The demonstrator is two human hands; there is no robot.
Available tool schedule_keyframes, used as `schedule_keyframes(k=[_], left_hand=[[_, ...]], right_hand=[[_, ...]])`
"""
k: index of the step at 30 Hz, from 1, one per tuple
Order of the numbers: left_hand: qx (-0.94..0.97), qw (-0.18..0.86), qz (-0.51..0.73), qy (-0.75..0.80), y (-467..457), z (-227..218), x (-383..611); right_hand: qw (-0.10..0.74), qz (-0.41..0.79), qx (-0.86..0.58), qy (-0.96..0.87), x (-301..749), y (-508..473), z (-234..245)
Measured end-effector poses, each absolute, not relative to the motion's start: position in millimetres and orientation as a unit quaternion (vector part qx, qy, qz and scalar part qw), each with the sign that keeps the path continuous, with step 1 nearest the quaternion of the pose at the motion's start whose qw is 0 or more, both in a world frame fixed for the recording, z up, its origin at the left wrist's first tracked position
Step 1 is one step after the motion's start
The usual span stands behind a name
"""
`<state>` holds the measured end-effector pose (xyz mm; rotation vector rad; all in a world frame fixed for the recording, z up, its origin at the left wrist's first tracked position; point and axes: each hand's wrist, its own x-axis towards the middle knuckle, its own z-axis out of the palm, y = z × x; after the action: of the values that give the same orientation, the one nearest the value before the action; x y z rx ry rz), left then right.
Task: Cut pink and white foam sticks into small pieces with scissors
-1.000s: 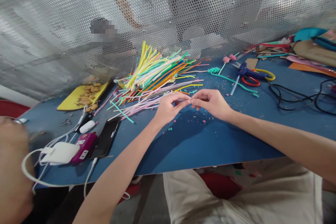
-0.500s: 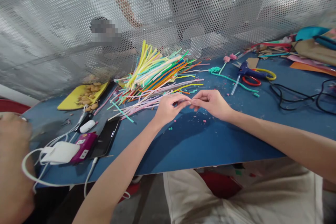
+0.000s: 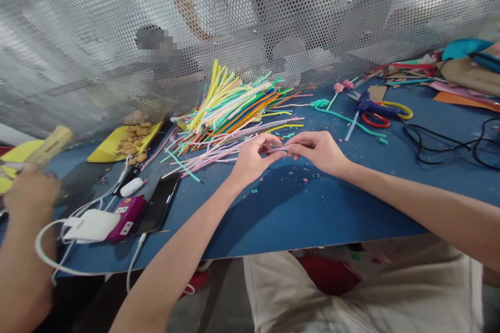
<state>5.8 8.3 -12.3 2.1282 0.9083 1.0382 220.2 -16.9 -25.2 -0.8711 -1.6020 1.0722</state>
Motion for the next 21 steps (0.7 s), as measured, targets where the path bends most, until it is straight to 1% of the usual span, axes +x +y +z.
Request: schedule_keyframes(k=[2,5,7,11,14,19,21], left_hand=[[0.827,0.232,0.365,0.360,8,-11,5],[0.866,0.056,0.330,0.371,5,-5,1],[0.874,-0.035,0.332,0.354,1,0,-2],[0.878,-0.133,0.358,0.289,-10,11,-3],[0.885,-0.157,0.345,0.272,-14,15,1],[0.911,-0.128,0.247,0.305,-5,8,6],[0.914,-0.113,0.232,0.312,-1,4,6]], right_hand=[[0.505,0.424,-0.373,-0.653,223,-14,-26],[0.526,0.403,-0.390,-0.639,229,-7,-29],[0.529,0.387,-0.401,-0.640,232,-1,-31],[0.513,0.370,-0.405,-0.660,235,4,-33],[0.493,0.375,-0.395,-0.679,234,2,-32],[0.470,0.356,-0.382,-0.712,230,-4,-29],[0.464,0.343,-0.384,-0.721,231,-6,-29]])
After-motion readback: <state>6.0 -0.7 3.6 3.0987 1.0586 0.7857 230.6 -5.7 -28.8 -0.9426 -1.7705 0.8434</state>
